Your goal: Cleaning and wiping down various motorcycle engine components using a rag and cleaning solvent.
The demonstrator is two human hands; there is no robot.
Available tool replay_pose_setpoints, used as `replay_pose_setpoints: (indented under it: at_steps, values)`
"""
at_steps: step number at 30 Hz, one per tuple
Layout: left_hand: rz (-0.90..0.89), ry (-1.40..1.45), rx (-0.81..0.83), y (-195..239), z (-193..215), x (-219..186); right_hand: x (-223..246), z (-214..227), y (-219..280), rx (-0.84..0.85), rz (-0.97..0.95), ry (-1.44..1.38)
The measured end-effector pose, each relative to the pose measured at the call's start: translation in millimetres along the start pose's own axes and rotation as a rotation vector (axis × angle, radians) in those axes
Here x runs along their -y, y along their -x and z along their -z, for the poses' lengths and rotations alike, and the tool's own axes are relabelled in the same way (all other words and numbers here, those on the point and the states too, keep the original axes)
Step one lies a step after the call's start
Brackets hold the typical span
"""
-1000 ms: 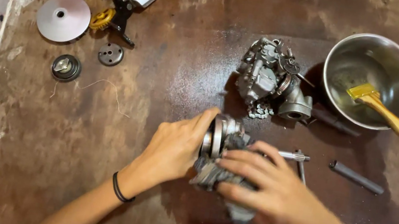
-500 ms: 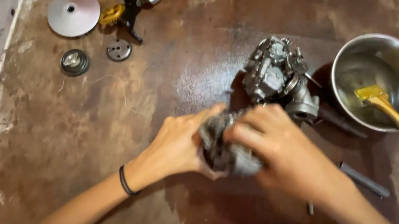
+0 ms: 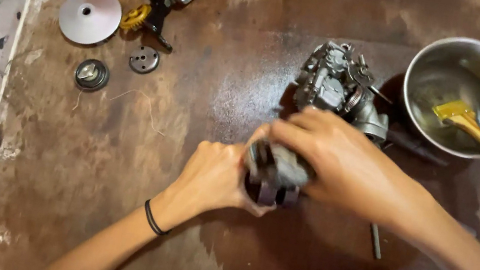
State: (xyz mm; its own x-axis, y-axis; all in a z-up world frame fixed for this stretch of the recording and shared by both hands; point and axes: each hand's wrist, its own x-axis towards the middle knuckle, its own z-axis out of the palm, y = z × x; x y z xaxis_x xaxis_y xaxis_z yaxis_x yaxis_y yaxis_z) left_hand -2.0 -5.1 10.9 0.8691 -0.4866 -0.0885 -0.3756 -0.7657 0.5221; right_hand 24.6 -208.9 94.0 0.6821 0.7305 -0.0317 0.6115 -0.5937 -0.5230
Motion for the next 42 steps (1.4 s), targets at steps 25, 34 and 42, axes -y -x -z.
replay_pose_setpoints:
  at_steps: [25,34,42]
  values:
    - [-0.023,-0.028,0.067,-13,3,7,6,-38,75,-0.660,-0.106,-0.005]
    - [0.042,-0.028,0.053,-14,1,3,9,-99,95,-0.114,0.316,0.009]
    - [-0.013,-0.168,-0.018,-11,-29,26,5,-98,72,-0.426,0.211,0.326]
